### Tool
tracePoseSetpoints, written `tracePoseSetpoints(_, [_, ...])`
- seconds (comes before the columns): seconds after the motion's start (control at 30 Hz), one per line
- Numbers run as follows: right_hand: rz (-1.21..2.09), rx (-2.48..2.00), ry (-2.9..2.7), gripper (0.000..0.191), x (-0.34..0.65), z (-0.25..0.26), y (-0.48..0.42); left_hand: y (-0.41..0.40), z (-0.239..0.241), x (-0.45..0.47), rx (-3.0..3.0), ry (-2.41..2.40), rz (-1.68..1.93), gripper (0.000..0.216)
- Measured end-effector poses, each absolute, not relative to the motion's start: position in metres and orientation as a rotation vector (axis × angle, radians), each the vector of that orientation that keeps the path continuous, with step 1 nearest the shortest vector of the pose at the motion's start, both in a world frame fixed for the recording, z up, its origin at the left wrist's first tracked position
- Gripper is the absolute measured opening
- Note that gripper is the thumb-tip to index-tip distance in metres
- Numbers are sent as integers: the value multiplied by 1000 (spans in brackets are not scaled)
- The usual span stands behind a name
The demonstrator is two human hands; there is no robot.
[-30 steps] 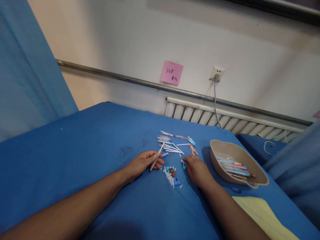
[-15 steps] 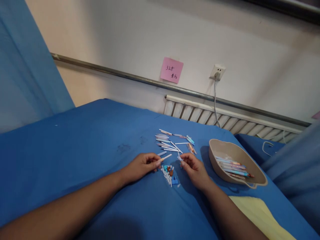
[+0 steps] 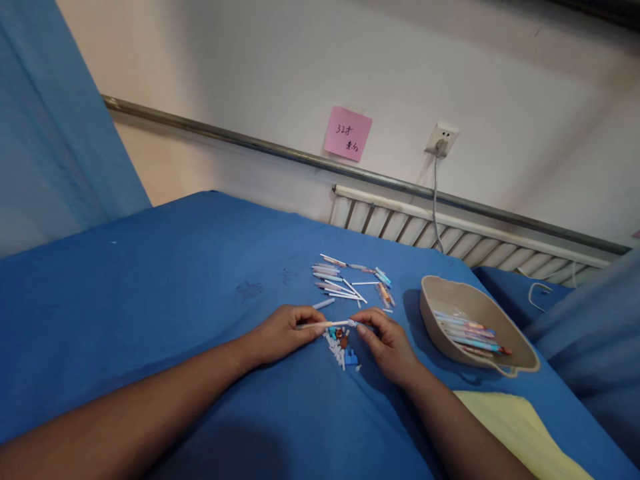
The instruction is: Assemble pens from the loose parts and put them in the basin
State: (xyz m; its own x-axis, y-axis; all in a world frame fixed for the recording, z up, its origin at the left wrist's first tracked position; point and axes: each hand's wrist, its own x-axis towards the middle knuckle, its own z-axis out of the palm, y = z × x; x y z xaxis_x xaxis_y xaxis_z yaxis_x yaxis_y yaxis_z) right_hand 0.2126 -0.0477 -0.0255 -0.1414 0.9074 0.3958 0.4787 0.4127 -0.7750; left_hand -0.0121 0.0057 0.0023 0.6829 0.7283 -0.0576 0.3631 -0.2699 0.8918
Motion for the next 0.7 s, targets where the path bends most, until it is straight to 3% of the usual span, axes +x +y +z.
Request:
tracePoseSetpoints(0.37, [470,-1177,-1942,21,205,-19,-57,-4,9,-11,1937,821,453,29])
tracePoseSetpoints(0.7, [564,-1138,-2009,22,201,-18,-61,-7,5,-10,1976,790,438,27])
